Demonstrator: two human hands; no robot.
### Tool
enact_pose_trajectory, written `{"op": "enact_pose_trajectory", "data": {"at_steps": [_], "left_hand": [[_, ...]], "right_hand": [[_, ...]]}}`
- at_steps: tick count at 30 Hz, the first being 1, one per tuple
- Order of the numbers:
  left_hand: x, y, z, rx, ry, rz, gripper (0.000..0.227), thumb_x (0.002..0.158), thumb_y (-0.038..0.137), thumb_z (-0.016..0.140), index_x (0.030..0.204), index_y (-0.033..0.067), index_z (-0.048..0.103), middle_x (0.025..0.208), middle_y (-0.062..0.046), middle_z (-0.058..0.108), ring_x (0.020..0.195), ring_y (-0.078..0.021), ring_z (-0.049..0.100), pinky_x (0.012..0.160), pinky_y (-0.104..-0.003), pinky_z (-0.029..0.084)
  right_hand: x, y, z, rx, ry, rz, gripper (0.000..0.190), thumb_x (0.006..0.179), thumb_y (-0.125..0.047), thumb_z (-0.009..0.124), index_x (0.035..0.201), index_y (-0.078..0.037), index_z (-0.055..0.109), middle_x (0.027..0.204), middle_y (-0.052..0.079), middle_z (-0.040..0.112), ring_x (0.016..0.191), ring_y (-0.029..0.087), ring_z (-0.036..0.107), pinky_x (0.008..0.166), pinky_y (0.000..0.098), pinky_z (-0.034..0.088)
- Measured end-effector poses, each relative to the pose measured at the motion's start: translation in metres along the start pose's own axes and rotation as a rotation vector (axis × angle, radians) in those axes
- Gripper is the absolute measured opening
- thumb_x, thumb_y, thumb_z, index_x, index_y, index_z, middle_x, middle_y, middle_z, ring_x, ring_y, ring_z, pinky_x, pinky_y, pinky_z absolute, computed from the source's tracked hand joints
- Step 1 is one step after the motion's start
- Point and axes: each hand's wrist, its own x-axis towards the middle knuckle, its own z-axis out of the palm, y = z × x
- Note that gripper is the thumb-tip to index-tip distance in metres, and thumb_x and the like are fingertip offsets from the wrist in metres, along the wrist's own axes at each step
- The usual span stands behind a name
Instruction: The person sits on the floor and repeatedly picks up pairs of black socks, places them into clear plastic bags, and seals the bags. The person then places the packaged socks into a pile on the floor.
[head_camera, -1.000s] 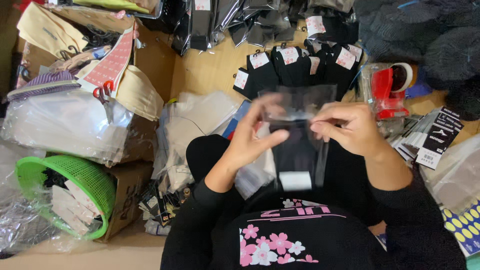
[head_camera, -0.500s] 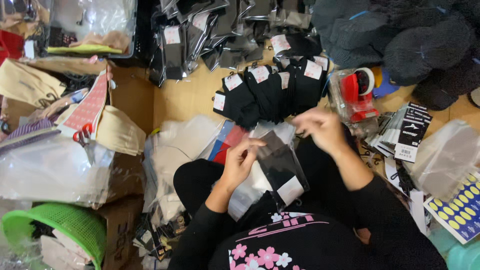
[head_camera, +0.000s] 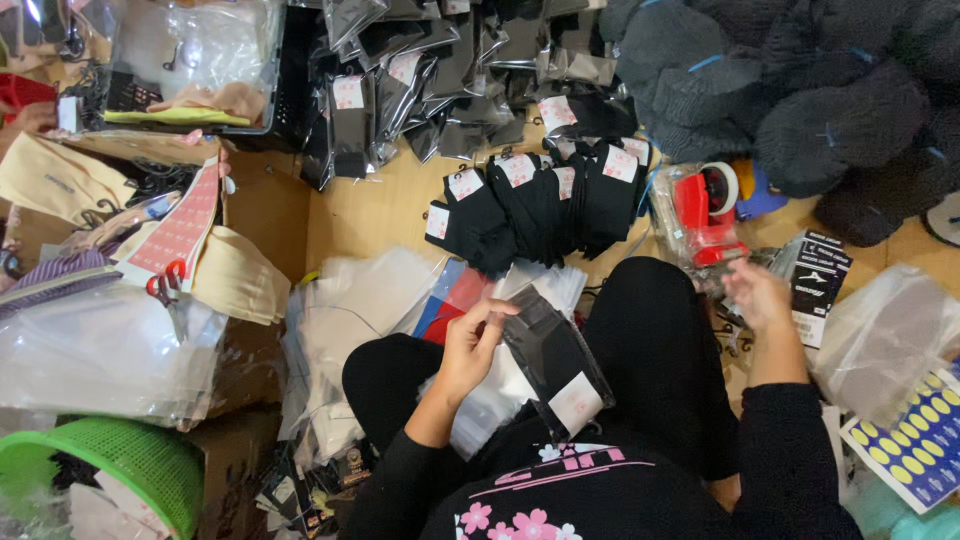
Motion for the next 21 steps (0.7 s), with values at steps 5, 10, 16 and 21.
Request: {"op": "enact_pose_trajectory", "data": {"at_steps": [5, 10, 16, 21], "left_hand": [[0.000, 0.003, 0.002, -0.073, 0.067, 0.054, 0.022, 0.097, 0.003, 0.059, 0.104, 0.0131, 0.077, 0.054, -0.006, 0.055, 0.052, -0.0107, 0.044, 0.051, -0.028, 0.045], [0.004, 0.033, -0.001, -0.021, 0.035, 0.098, 0.022, 0.095, 0.002, 0.061, 0.105, 0.0123, 0.078, 0.070, -0.014, 0.069, 0.053, -0.0262, 0.057, 0.058, -0.037, 0.053], [-0.018, 0.010, -0.026, -0.060, 0.108, 0.105, 0.031, 0.093, 0.001, 0.064, 0.119, 0.0131, 0.076, 0.067, -0.009, 0.066, 0.061, -0.0119, 0.055, 0.060, -0.032, 0.052], [-0.005, 0.018, -0.061, 0.105, -0.066, -0.208, 0.045, 0.111, 0.030, 0.041, 0.131, -0.0036, 0.062, 0.121, -0.035, 0.068, 0.120, -0.0542, 0.060, 0.102, -0.062, 0.046]], "right_hand": [[0.034, 0.063, 0.042, -0.124, -0.035, -0.110, 0.026, 0.086, -0.026, 0.085, 0.099, -0.009, 0.070, 0.066, 0.001, 0.059, 0.056, 0.010, 0.062, 0.054, 0.0227, 0.055], [-0.209, -0.090, 0.187, -0.249, -0.435, -0.460, 0.020, 0.083, -0.006, 0.075, 0.103, -0.002, 0.078, 0.053, 0.011, 0.061, 0.045, 0.015, 0.058, 0.054, 0.0260, 0.052], [-0.221, -0.098, 0.238, -0.642, -0.886, -0.346, 0.052, 0.074, -0.027, 0.092, 0.114, -0.002, 0.069, 0.047, 0.015, 0.062, 0.029, 0.017, 0.055, 0.034, 0.0237, 0.046], [-0.206, -0.168, 0.269, -0.428, -0.265, -1.420, 0.018, 0.094, -0.013, 0.091, 0.099, -0.011, 0.073, 0.086, 0.007, 0.075, 0.081, 0.027, 0.075, 0.078, 0.0362, 0.058]]}}
